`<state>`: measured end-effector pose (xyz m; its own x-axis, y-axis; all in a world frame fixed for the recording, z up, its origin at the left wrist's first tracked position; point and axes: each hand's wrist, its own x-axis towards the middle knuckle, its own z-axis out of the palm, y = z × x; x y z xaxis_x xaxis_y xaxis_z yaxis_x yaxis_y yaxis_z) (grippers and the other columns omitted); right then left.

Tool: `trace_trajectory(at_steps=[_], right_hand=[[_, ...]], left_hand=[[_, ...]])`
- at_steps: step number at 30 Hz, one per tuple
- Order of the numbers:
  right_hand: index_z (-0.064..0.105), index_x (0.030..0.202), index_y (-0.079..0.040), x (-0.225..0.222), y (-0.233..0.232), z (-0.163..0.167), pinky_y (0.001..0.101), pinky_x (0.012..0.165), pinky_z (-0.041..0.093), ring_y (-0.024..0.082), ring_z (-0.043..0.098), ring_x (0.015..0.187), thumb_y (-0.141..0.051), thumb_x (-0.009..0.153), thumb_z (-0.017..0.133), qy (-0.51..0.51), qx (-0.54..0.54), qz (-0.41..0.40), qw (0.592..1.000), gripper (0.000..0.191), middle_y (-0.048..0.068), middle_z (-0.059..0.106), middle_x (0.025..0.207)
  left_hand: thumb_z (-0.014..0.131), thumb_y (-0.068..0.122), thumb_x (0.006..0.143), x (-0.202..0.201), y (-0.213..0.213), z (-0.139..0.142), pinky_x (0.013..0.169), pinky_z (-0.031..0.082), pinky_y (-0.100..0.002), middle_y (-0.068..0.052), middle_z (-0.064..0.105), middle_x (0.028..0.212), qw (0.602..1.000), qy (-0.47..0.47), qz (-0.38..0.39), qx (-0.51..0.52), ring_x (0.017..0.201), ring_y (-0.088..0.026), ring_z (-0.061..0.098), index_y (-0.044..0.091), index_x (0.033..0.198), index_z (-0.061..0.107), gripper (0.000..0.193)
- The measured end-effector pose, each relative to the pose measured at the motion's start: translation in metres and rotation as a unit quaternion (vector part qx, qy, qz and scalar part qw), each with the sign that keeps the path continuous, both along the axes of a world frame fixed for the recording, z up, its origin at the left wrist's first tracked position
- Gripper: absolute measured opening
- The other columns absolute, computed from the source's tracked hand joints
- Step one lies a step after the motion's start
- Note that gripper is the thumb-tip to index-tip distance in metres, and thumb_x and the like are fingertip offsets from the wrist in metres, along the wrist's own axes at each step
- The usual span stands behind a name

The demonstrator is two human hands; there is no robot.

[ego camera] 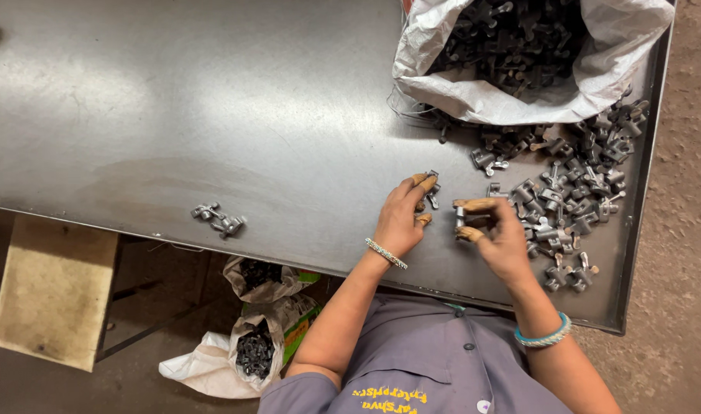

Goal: The person picks small metal castings one at a time from a pile on a metal table, turns each part over in their hands, and places it into a bag below the table. They occasionally sweep groups of parts together and continue sorting through the pile.

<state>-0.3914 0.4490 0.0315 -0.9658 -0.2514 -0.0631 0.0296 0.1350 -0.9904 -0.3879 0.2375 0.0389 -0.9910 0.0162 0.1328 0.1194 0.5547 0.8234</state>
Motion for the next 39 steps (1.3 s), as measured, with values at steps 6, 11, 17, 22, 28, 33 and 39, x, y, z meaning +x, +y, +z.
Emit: trace_trajectory(at_steps=[6,11,17,22,28,33,39], right_hand=[[0.056,0.126,-0.006,0.007,0.029,-0.02,0.0331,0.097,0.056,0.02,0.064,0.116,0.01,0.083,0.073,-0.144,-0.294,-0.034,0.944,0.049,0.011,0.063,0.129],[0.059,0.122,-0.006,0.01,0.034,-0.039,0.0334,0.096,0.056,0.02,0.066,0.11,0.004,0.085,0.074,-0.231,-0.34,-0.058,0.91,0.041,0.011,0.067,0.121],[0.058,0.114,-0.007,0.018,0.027,-0.049,0.0302,0.072,0.055,0.018,0.067,0.087,-0.01,0.095,0.073,-0.286,-0.332,-0.07,0.896,0.025,0.008,0.069,0.102],[0.057,0.11,-0.007,0.019,0.026,-0.043,0.0277,0.058,0.052,0.016,0.068,0.074,-0.014,0.095,0.07,-0.291,-0.304,-0.072,0.904,0.021,0.006,0.069,0.09],[0.055,0.111,-0.008,-0.007,0.036,-0.008,0.0232,0.042,0.035,0.015,0.06,0.055,-0.012,0.088,0.074,-0.295,-0.083,0.025,0.952,0.03,0.008,0.069,0.074],[0.054,0.12,-0.009,-0.046,0.023,0.039,0.0249,0.055,0.048,0.015,0.063,0.068,-0.003,0.083,0.078,-0.194,-0.175,0.037,0.965,0.044,0.012,0.067,0.088],[0.06,0.121,-0.007,-0.041,-0.021,0.062,0.0392,0.092,0.053,0.029,0.062,0.111,0.008,0.066,0.077,0.093,0.124,0.069,0.986,0.06,0.019,0.068,0.119]], left_hand=[[0.076,-0.003,0.074,0.012,0.005,0.013,0.093,0.053,-0.038,-0.01,0.063,0.129,0.995,-0.038,-0.054,0.074,0.107,-0.031,0.063,0.011,0.135,0.064,0.064],[0.083,0.003,0.077,0.024,0.014,0.005,0.083,0.055,-0.031,-0.006,0.072,0.106,0.981,-0.051,-0.019,0.187,0.096,-0.021,0.068,0.006,0.114,0.074,0.037],[0.074,0.002,0.088,0.028,0.02,-0.036,0.074,0.056,-0.024,-0.003,0.076,0.094,0.905,-0.173,-0.023,0.387,0.084,-0.007,0.068,-0.001,0.105,0.075,0.017],[0.077,0.004,0.087,0.029,0.019,-0.043,0.068,0.054,-0.025,-0.004,0.076,0.088,0.912,-0.205,-0.005,0.356,0.078,-0.006,0.066,0.0,0.099,0.075,0.013],[0.08,0.007,0.083,0.025,0.003,-0.024,0.069,0.055,-0.025,-0.004,0.078,0.087,0.96,-0.164,0.023,0.225,0.076,-0.008,0.069,0.001,0.093,0.075,0.012],[0.075,0.009,0.089,0.023,-0.01,-0.013,0.073,0.056,-0.022,-0.002,0.079,0.094,0.946,-0.12,0.05,0.296,0.083,-0.005,0.07,0.002,0.098,0.076,0.011],[0.078,0.009,0.086,0.023,-0.013,-0.004,0.06,0.047,-0.02,0.0,0.075,0.091,0.939,-0.145,0.098,0.295,0.068,-0.003,0.055,0.003,0.111,0.075,0.026]])
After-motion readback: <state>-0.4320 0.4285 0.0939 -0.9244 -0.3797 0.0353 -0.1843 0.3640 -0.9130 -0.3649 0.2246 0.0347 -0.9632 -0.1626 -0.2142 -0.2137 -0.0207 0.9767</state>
